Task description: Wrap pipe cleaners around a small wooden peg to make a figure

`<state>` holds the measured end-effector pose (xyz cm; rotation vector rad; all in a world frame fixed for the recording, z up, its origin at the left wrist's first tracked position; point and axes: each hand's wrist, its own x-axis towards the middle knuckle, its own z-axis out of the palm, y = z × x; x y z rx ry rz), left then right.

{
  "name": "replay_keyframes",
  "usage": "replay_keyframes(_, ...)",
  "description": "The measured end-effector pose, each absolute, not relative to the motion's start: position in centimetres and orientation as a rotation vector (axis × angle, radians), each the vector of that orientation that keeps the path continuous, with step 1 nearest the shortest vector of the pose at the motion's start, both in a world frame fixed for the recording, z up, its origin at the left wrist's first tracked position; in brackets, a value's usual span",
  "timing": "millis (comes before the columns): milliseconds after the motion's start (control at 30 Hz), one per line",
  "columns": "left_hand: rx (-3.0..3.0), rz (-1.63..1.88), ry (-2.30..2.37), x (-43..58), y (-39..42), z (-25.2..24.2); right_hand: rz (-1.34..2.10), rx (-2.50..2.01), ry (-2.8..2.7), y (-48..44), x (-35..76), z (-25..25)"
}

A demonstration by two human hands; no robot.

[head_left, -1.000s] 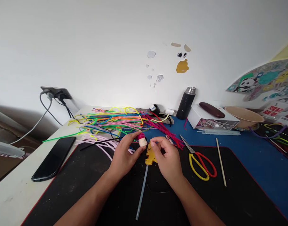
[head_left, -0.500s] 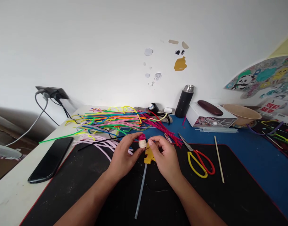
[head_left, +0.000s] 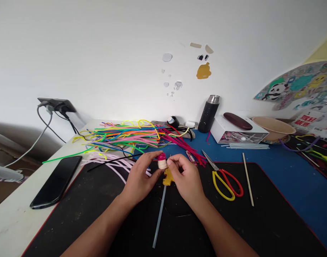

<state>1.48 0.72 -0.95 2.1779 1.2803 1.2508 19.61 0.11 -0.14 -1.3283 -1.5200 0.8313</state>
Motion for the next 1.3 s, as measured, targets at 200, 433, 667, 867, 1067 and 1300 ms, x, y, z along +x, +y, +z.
replay_keyframes(200,2.175,1.257,1.285,1.54,0.73,-0.89,0.867,-1.333,-1.505,0.17,19.59,-0.43)
replay_keyframes(433,2.169,1.252,1.284,1.43,0.66,-1.1,0.926,-1.303,-1.47,0.13,19.54,-0.25)
replay_keyframes(667,2.159,1.253,1.288,1.51,0.6,-1.06,0.975,-1.281,-1.442,0.14,19.49,-0.34)
replay_keyframes(867,2.162,1.268,1.281,1.48,0.63,-1.08,0.965,-1.276,-1.439,0.14,19.43,-0.29)
replay_keyframes(1067,2.16,1.262,1.28,1.51,0.66,-1.02,0.947,-1.279,-1.433,0.12,19.33,-0.1)
replay_keyframes(1300,2.066,1.267,1.313,1.41,0.67,-0.81,0.982,-1.266,-1.377,0.31,19.33,-0.19)
